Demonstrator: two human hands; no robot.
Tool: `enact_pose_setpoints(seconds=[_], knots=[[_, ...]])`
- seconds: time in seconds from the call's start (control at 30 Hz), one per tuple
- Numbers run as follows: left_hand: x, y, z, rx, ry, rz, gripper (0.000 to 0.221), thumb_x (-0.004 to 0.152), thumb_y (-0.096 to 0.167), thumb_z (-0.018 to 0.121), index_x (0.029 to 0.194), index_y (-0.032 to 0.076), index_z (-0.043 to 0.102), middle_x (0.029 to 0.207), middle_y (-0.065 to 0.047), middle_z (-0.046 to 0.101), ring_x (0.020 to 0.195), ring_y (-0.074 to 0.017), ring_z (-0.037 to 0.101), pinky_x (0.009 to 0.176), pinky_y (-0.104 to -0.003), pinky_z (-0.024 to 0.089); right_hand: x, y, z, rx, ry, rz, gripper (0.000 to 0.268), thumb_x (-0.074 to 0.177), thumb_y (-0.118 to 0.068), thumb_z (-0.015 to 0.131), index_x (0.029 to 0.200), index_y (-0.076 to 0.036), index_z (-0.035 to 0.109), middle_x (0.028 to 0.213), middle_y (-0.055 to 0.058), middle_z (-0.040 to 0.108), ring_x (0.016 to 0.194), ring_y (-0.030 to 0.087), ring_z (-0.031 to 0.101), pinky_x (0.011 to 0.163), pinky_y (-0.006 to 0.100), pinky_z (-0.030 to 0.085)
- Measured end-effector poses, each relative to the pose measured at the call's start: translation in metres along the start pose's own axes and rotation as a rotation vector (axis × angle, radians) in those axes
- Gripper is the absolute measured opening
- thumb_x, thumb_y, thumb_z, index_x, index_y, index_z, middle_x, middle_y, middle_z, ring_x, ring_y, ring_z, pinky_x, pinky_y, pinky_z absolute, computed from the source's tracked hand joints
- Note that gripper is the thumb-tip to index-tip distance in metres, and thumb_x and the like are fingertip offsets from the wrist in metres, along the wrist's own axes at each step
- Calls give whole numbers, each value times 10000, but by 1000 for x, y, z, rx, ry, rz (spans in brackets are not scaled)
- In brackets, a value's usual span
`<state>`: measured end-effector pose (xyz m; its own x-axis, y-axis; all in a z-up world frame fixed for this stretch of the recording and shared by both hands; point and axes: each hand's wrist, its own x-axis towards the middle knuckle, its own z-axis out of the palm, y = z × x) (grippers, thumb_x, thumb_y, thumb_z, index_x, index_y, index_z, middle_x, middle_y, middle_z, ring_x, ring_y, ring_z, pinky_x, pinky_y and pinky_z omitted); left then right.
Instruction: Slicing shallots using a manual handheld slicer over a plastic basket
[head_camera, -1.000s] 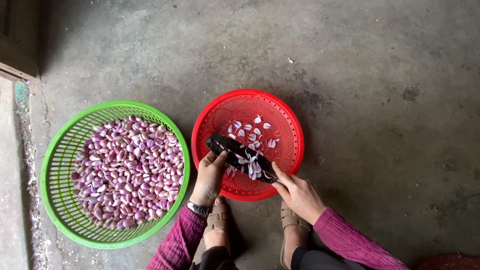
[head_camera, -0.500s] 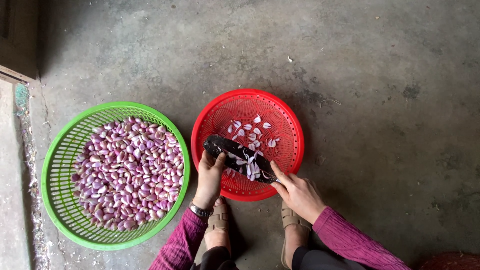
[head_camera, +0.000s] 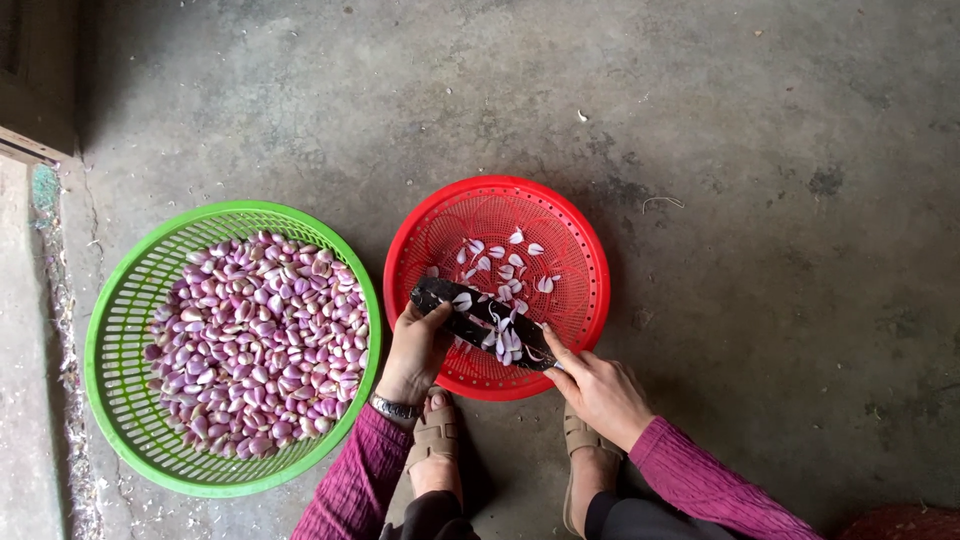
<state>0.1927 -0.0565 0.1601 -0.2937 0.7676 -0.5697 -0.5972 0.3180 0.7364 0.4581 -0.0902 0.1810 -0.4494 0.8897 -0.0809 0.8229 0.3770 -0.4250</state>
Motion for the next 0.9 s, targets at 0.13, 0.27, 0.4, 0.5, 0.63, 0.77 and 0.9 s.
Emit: enact_pose_setpoints(seconds=[0.13, 0.27, 0.4, 0.5, 0.63, 0.77, 0.9], knots=[[20, -13, -20, -277, -178, -192, 256, 922, -70, 603, 1162, 17, 619, 1085, -170, 705, 949, -287, 685, 876, -400, 589, -2, 10, 7, -32, 23, -39, 624, 976, -408, 620, 1550, -264, 423, 648, 35, 558, 453, 262, 549, 470, 448, 491], [13, -8, -19, -132, -147, -233, 257, 944, 28, 642, 1198, 57, 614, 1139, -140, 718, 953, -271, 697, 807, -374, 598, -2, 13, 8, -95, 52, -41, 624, 972, -430, 616, 1549, -286, 426, 671, 46, 561, 483, 311, 575, 487, 486, 487], [6, -3, -17, -21, -140, -223, 284, 956, 57, 636, 1235, 19, 598, 1115, -168, 722, 896, -282, 715, 690, -368, 629, -3, 13, 9, -166, 54, -37, 655, 949, -452, 638, 1550, -312, 419, 692, 56, 577, 526, 365, 619, 520, 531, 501], [7, -7, -14, 86, -166, -208, 395, 952, 101, 611, 1320, -18, 530, 1283, -234, 665, 1075, -374, 698, 780, -450, 653, -4, 15, 8, -160, 49, -34, 646, 949, -459, 634, 1543, -310, 428, 685, 48, 581, 508, 358, 606, 511, 530, 504], [22, -46, -28, 678, -89, 180, 439, 964, 292, 614, 1340, 69, 571, 1047, -115, 755, 824, -196, 709, 705, -345, 598, -2, 19, 11, 13, 43, 50, 606, 925, -408, 656, 1500, -287, 510, 821, 179, 710, 661, 394, 688, 576, 521, 495], [8, -44, -36, 1388, -507, 966, 610, 843, -91, 517, 1422, 97, 552, 1239, -87, 674, 1206, -321, 570, 1207, -650, 174, 2, 23, 3, 206, -29, 228, 594, 930, -358, 622, 1503, -242, 511, 1153, 244, 717, 958, 404, 725, 749, 489, 527], [101, -17, -110, 893, -470, 1157, 173, 1029, 76, 504, 1137, 113, 634, 1148, -75, 602, 1073, -237, 584, 972, -412, 481, 3, 12, -13, 246, -73, 313, 606, 938, -364, 592, 1524, -253, 486, 1149, 195, 742, 904, 339, 755, 703, 437, 538]])
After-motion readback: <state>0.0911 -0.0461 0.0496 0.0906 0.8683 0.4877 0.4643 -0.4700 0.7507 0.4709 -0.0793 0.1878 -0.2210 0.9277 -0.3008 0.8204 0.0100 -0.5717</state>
